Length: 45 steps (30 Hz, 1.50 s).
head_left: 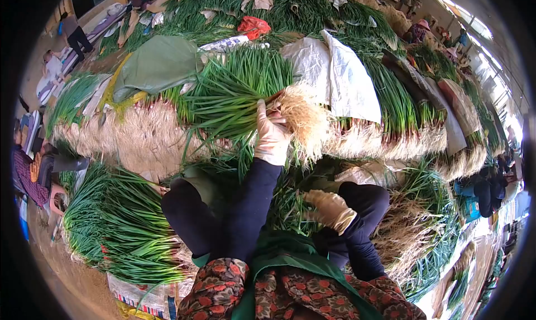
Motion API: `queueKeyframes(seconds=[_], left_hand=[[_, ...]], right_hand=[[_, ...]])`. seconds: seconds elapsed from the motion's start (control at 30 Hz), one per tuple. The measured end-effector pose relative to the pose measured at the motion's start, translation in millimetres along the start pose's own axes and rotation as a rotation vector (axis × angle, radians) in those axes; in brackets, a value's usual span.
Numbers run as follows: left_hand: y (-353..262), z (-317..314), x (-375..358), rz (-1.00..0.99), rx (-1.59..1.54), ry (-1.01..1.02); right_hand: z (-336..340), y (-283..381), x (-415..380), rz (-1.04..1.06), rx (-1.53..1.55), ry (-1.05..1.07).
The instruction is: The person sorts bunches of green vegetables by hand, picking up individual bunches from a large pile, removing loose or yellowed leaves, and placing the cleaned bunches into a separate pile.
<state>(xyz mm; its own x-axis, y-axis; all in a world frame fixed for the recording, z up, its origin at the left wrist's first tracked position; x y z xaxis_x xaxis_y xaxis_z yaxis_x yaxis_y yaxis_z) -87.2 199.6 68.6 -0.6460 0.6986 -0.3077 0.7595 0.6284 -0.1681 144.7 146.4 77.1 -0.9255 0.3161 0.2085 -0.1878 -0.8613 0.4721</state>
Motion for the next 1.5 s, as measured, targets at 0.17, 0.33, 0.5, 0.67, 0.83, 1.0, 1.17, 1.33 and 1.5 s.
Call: queueKeyframes(seconds=[0.17, 0.33, 0.5, 0.67, 0.83, 1.0, 1.17, 1.33, 1.5], left_hand=[[3.6, 22.1, -11.3, 0.009, 0.016, 0.063], [24.5, 55.8, -56.1, 0.049, -0.116, 0.062], [-25.9, 42.5, -135.2, 0.202, -0.314, 0.250], [-96.5, -5.1, -214.6, -0.019, -0.067, 0.386], [-172.1, -10.6, -273.8, -0.404, 0.196, 0.332], [-291.3, 50.8, -340.1, -0.716, 0.558, -0.061], [-402.1, 175.0, -395.3, -0.993, 0.606, -0.194], [-398.1, 371.6, -408.8, -1.189, 0.128, -0.523], [-312.0, 607.2, -397.7, -0.990, -0.289, -1.034]], right_hand=[[67.6, 9.8, 47.1, -0.093, -0.016, -0.449], [63.0, 0.6, 97.4, -0.021, 0.942, -0.576], [-21.2, 20.2, 97.5, -0.201, 1.298, -0.096], [36.6, 155.9, 69.5, 0.268, 0.413, -0.363], [36.6, 234.3, 60.4, 0.749, 0.351, -0.550], [-10.0, 351.5, 93.9, 1.024, 0.306, -0.201], [-17.0, 337.7, 139.0, 0.881, 0.403, -0.272], [-53.7, 196.8, 192.9, 0.476, 0.573, -0.188], [-99.4, 82.4, 207.2, 0.270, 0.289, 0.049]])
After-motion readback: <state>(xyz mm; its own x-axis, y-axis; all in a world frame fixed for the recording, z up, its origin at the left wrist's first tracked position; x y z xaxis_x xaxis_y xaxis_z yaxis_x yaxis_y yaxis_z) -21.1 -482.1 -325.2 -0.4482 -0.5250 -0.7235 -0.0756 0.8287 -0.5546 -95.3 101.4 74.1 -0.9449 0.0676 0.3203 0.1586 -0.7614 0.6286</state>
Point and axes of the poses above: each hand's wrist, its own x-axis towards the middle knuckle, its own z-axis out of the back of the hand, y = z × x, the point moved 8 cm from there along x, towards the middle knuckle, and after that the axes turned 11 degrees about -y, right-handed, at the moved point
